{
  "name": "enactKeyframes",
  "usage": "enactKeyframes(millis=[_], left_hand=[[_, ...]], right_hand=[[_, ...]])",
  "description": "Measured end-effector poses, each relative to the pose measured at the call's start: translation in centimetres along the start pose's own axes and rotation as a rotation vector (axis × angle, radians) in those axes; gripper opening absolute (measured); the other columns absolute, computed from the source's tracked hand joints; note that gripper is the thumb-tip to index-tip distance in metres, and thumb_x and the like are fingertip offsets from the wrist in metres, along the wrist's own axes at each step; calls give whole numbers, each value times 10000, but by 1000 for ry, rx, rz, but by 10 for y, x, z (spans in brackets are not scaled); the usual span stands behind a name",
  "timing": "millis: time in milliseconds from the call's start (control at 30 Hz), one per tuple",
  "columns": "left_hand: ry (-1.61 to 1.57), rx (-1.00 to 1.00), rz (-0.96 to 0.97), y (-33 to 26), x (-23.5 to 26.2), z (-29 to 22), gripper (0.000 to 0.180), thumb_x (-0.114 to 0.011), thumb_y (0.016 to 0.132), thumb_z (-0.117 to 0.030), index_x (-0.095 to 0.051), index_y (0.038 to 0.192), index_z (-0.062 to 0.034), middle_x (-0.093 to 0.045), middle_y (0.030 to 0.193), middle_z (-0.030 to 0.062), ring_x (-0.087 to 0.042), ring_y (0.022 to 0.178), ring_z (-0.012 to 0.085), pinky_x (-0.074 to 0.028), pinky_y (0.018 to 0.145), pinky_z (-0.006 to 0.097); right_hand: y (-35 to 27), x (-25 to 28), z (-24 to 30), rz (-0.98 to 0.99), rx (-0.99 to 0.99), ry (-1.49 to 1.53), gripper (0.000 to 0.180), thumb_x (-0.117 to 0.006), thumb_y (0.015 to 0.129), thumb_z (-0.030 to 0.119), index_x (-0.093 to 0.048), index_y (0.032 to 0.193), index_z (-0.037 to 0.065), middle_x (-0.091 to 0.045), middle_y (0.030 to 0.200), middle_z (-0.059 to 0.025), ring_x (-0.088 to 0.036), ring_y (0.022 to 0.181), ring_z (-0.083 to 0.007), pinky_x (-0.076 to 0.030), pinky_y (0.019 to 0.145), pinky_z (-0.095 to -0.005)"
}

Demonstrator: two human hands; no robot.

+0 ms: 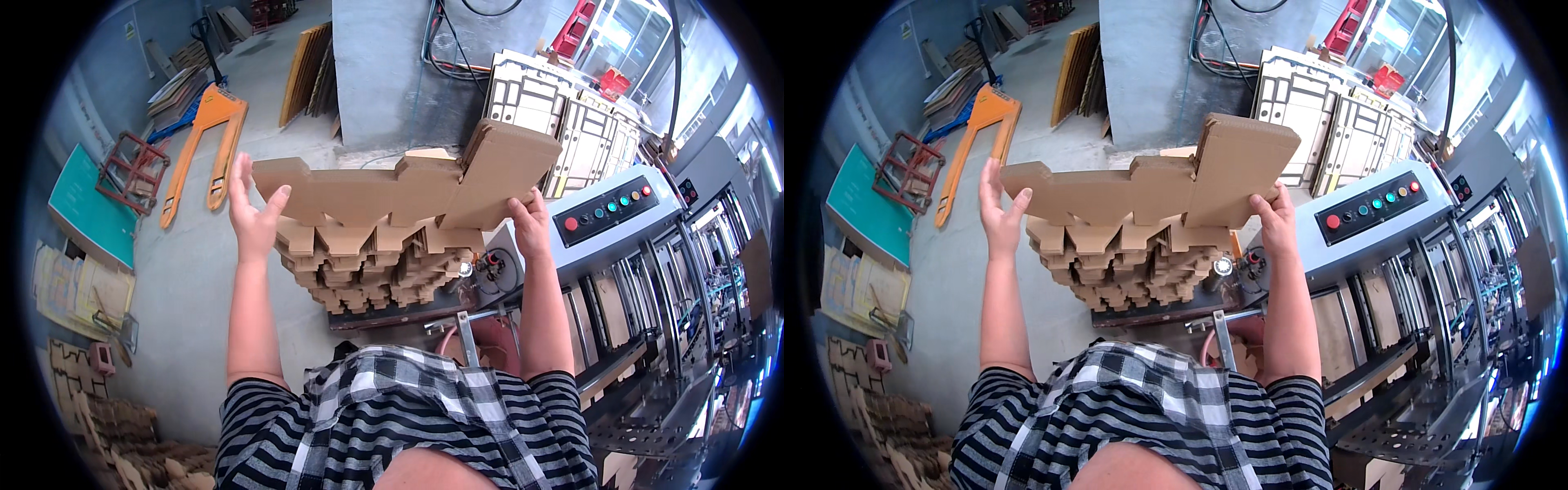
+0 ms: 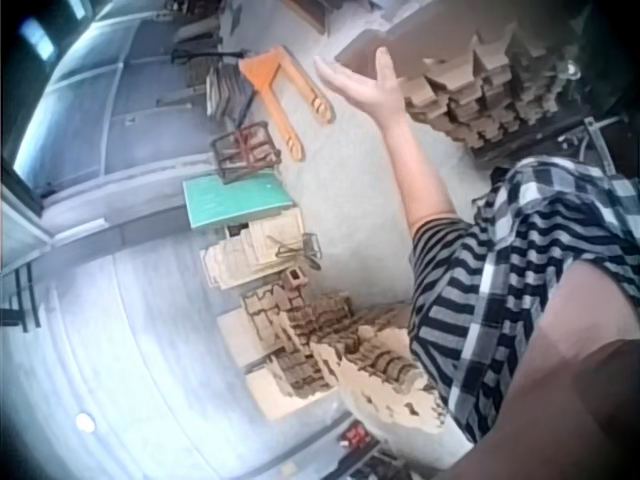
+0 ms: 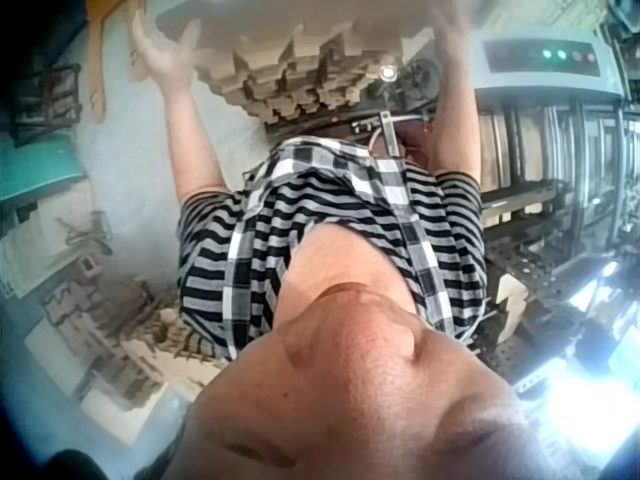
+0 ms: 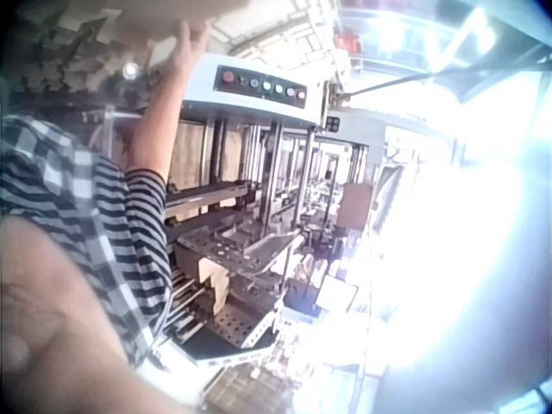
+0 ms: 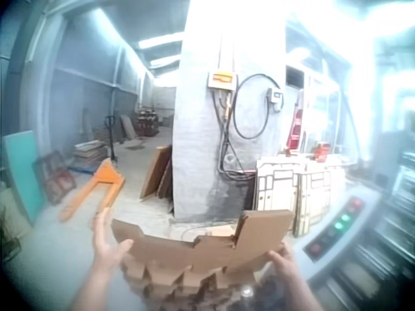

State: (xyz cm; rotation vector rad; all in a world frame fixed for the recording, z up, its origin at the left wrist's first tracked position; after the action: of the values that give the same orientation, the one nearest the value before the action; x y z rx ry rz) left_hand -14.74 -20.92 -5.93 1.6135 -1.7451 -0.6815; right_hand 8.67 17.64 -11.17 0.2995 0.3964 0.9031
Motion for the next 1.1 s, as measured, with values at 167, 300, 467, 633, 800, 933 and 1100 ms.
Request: enactKeyframes(millis=[167, 300, 467, 633, 800, 933, 1100], left_hand=[[492, -402, 355, 10, -51, -103, 753, -783, 674, -299, -472, 1299, -16, -467, 1345, 172, -414, 1278, 308, -303, 1080, 428], [730, -311, 774, 3, -109, -86, 625, -761, 689, -379, -548, 1142, -5, -588, 1134, 165, -527, 1126, 296, -351, 1022, 438], [633, -390, 821, 2, -140, -82, 427, -718, 743, -358, -584, 952, -10, -637, 881, 119, -600, 894, 294, -416, 857, 403], [474, -585, 754, 3, -159, -133, 366, -731, 726, -300, -577, 903, -19, -623, 827, 113, -591, 816, 291, -419, 784, 391], [342, -686, 797, -31, -220, -188, 398, -747, 707, -254, -573, 960, -2, -618, 846, 115, -588, 830, 292, -421, 807, 395], [177, -768, 794, -77, -273, -227, 471, -746, 711, -267, -562, 1028, 30, -617, 902, 130, -592, 884, 285, -420, 848, 397], [-26, -891, 878, -118, -322, -267, 443, -737, 721, -285, -555, 1008, -1, -616, 885, 115, -597, 861, 282, -427, 805, 397]], right_hand=[[1, 5, 0, 15, -17, 0, 357, -636, 877, 93, -484, 1194, 34, -618, 1068, -48, -570, 992, -127, -443, 881, -289], [3, 2, -2, 51, 0, 8, 355, -635, 881, 92, -481, 1195, 33, -617, 1076, -52, -568, 1000, -130, -430, 901, -287], [-3, 7, 0, 14, 0, 81, 347, -629, 885, 84, -478, 1193, 34, -617, 1077, -54, -573, 995, -134, -437, 898, -292], [-30, 46, 41, -80, 60, 56, 348, -629, 885, 82, -474, 1194, 37, -614, 1078, -52, -579, 992, -144, -443, 897, -298], [-99, 84, 115, -337, 170, -289, 620, -732, 811, 148, -378, 1304, 21, -539, 1192, -79, -517, 1109, -177, -412, 964, -331], [-160, 127, 142, -509, 297, -340, 597, -703, 831, 95, -359, 1315, 32, -528, 1191, -74, -514, 1111, -169, -425, 949, -311], [-234, 169, 166, -687, 272, -516, 521, -672, 850, 61, -387, 1285, 26, -548, 1147, -67, -543, 1069, -154, -453, 902, -279]])
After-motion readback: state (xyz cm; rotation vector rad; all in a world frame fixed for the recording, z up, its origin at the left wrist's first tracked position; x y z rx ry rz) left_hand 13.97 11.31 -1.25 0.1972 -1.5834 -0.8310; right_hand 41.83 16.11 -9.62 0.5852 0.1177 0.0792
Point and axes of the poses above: each hand's wrist, its own y-axis towards the middle knuckle, its own x-axis out of the back of the hand, z = x × y, the point moved 4 cm from there along y, towards the middle knuckle
